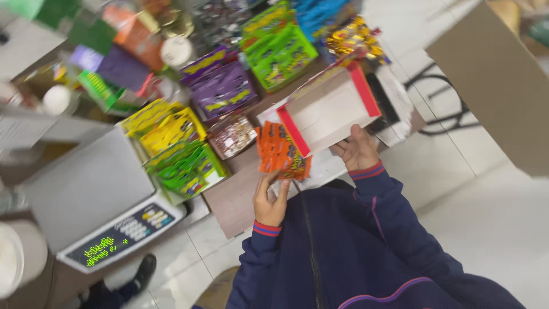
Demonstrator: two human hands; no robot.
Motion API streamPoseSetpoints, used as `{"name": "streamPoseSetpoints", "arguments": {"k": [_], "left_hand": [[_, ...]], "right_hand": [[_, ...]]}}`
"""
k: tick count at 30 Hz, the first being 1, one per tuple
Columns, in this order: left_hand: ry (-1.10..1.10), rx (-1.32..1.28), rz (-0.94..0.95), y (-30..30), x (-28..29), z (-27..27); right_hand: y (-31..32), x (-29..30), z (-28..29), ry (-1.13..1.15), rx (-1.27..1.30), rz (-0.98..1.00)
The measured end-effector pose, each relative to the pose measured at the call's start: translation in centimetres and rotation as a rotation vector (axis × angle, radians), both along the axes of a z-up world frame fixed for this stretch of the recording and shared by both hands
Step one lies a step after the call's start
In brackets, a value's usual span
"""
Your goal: The person takes snack packets from various display boxes on a counter and places them into a larger cardboard box, before moving the larger box to the side.
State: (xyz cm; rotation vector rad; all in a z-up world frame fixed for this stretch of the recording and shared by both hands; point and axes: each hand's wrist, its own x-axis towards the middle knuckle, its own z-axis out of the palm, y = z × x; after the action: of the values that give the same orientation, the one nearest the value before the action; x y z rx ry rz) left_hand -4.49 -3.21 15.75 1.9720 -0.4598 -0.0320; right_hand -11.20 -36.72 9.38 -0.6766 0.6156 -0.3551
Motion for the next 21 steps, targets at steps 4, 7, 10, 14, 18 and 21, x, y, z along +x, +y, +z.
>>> {"name": "streamPoseSetpoints", "arguments": {"k": [4, 7, 10, 14, 18, 21], "left_hand": [[0.079, -0.236, -0.107, -3.6, -0.2, 3.1], [0.048, -0.308, -0.219, -7.5, 1.1, 4.8], [-0.047, -0.303, -0.345, -11.2, 2.4, 7.4], [-0.015, -0.309, -0.414, -16.1, 2.0, 10.0], [0.206, -0.247, -0.431, -19.4, 1.0, 6.9], [0.289, -0.181, -0.407, -22.5, 0.7, 5.9]], "right_hand": [[-0.6, -3.5, -3.2, 0.071, -0.038, -0.111], [-2.7, -5.4, -8.9, 0.039, -0.009, -0.189], [-3.4, -4.5, -0.5, -0.004, 0.008, -0.333], [-11.7, -5.9, 5.8, 0.006, -0.051, -0.402], [-23.3, -11.1, 6.6, -0.085, -0.016, -0.569], [-31.4, -16.1, 7.9, -0.181, -0.031, -0.788]]}}
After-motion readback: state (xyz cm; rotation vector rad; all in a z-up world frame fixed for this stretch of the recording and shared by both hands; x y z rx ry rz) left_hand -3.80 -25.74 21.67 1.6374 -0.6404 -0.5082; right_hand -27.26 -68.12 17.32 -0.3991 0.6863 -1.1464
